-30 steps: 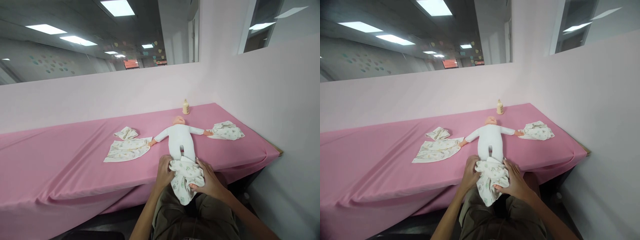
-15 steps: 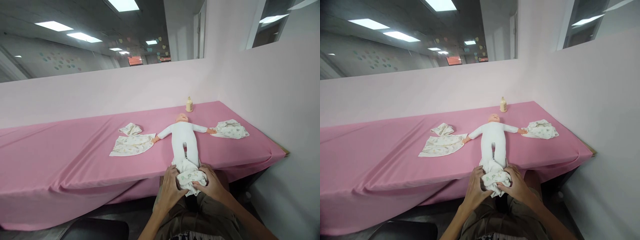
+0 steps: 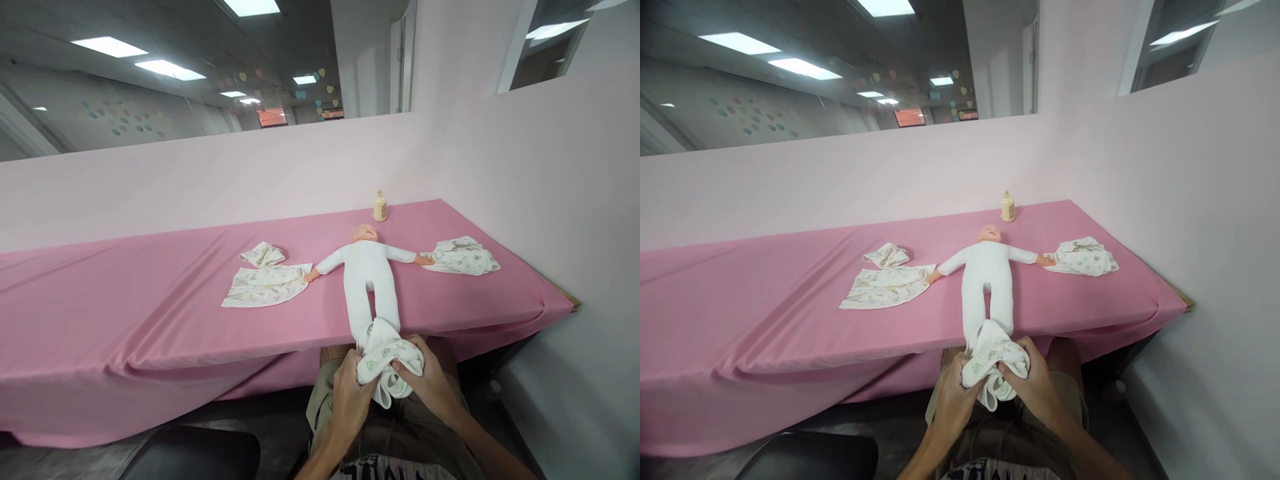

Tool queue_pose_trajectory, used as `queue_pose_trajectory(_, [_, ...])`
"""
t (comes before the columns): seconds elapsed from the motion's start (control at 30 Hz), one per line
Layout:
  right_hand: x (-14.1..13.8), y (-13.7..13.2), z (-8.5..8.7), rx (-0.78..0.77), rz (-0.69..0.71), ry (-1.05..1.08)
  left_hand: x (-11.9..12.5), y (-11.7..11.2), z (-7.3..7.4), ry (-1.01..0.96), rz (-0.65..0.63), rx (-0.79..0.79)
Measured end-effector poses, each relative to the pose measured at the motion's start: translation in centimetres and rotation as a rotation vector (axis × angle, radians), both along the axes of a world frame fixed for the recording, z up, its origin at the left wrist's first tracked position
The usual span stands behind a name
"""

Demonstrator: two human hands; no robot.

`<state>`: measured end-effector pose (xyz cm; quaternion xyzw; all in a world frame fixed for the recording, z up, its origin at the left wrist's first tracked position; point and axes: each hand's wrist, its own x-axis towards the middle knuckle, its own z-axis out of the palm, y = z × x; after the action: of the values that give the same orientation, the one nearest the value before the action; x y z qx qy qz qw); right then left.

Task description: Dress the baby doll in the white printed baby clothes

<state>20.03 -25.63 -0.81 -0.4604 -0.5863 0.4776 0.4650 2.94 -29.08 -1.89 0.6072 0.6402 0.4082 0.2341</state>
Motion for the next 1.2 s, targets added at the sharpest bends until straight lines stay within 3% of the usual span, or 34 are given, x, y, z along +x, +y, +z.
queue_pose_trajectory(0.17, [-0.1,0.0,-0.5,-0.045,0.044,0.017,1.0,0.0,0.1,-0.18,0.155,0.062])
queue_pose_trajectory(0.3, [-0.4,-0.6,-1.1,-0.091,0.024,0.021,1.0,0.0,-0.5,-0.349,0.228,-0.021])
queue_pose_trajectory(0.5, [-0.5,-1.2,-1.5,-0.17,0.008,0.078,0.6,-0.8,0.0,-0.391,0.103,-0.276])
queue_pose_trajectory(0.73, [0.0,-1.5,-0.7,-0.186,0.077,0.073,1.1,-1.8,0.9,-0.48,0.005,-0.257])
queue_pose_trajectory(0.83, [0.9,-1.6,0.4,-0.185,0.174,0.018,0.4,-2.0,1.0,-0.488,-0.088,-0.235])
queue_pose_trajectory(0.9, [2.0,-1.7,1.3,-0.179,0.258,-0.058,-0.8,-2.1,1.6,-0.481,-0.218,-0.28])
queue_pose_trajectory(0.97, [3.4,-1.8,2.5,-0.159,0.358,-0.133,-2.5,-2.2,3.0,-0.435,-0.4,-0.377])
queue_pose_trajectory(1.03, [4.9,-1.8,4.1,-0.129,0.471,-0.204,-4.3,-2.3,5.4,-0.342,-0.542,-0.447])
queue_pose_trajectory(1.2, [8.0,-0.4,10.2,0.068,0.567,-0.409,-7.7,-1.1,14.2,0.002,-0.673,-0.406])
